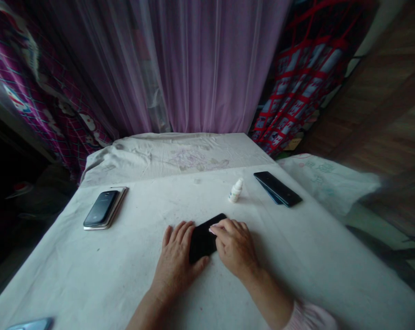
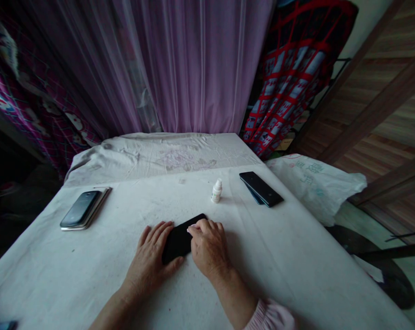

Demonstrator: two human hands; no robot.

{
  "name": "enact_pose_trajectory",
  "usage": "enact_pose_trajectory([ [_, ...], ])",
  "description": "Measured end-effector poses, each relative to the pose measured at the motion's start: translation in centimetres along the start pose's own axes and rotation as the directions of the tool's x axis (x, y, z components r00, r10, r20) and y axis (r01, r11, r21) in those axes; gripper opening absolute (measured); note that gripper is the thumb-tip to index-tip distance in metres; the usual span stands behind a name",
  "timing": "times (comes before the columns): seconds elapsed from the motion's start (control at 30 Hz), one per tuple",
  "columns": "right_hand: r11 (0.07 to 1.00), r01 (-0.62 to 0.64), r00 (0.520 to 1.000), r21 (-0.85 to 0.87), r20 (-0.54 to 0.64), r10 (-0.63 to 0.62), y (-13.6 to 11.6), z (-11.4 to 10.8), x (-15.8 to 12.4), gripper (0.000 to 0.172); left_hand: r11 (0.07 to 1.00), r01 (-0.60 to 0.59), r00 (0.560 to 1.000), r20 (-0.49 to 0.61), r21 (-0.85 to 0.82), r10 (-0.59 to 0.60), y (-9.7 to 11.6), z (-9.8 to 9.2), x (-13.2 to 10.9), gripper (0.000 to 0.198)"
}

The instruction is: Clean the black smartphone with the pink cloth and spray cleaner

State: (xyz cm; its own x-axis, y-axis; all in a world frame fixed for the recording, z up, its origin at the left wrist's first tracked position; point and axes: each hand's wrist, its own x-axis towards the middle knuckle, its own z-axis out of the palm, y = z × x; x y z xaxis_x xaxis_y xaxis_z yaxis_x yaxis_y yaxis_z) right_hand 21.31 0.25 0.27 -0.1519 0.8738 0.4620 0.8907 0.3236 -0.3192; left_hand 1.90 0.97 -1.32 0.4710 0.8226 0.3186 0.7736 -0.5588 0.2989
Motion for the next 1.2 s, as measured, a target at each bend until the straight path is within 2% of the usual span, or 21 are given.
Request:
enact_pose_trajectory([
  [0.33,0.991,-0.106,0.994,-0.085,-0.022,0.105,2.6,-1.2,-0.5,0.034,1.0,0.003,1.0,0.005,-0.008,-0.003,-0.1,0.0,-0.1,0.066],
  [0.67,0.998,-0.019,0.999,0.053,0.048,0.016,-1.0,-0.6,-0.9,0.033,1.0,-0.002,1.0,0.017,0.001,0.002,-0.1,-0.1,-0.1,0.066],
  [1.0,0.997,-0.075,0.997,0.001,0.034,0.075,1.5,-1.5,-0.7,0.032,1.0,-0.01,1.0,-0.001,-0.007,0.01,-0.1,-0.1,0.0,0.067],
  [1.2,0.998,-0.033,0.998,0.056,0.061,0.029,0.0,-1.2,-1.0,0.033,1.0,-0.018,1.0,-0.015,-0.003,0.018,-0.2,0.0,0.0,0.068],
])
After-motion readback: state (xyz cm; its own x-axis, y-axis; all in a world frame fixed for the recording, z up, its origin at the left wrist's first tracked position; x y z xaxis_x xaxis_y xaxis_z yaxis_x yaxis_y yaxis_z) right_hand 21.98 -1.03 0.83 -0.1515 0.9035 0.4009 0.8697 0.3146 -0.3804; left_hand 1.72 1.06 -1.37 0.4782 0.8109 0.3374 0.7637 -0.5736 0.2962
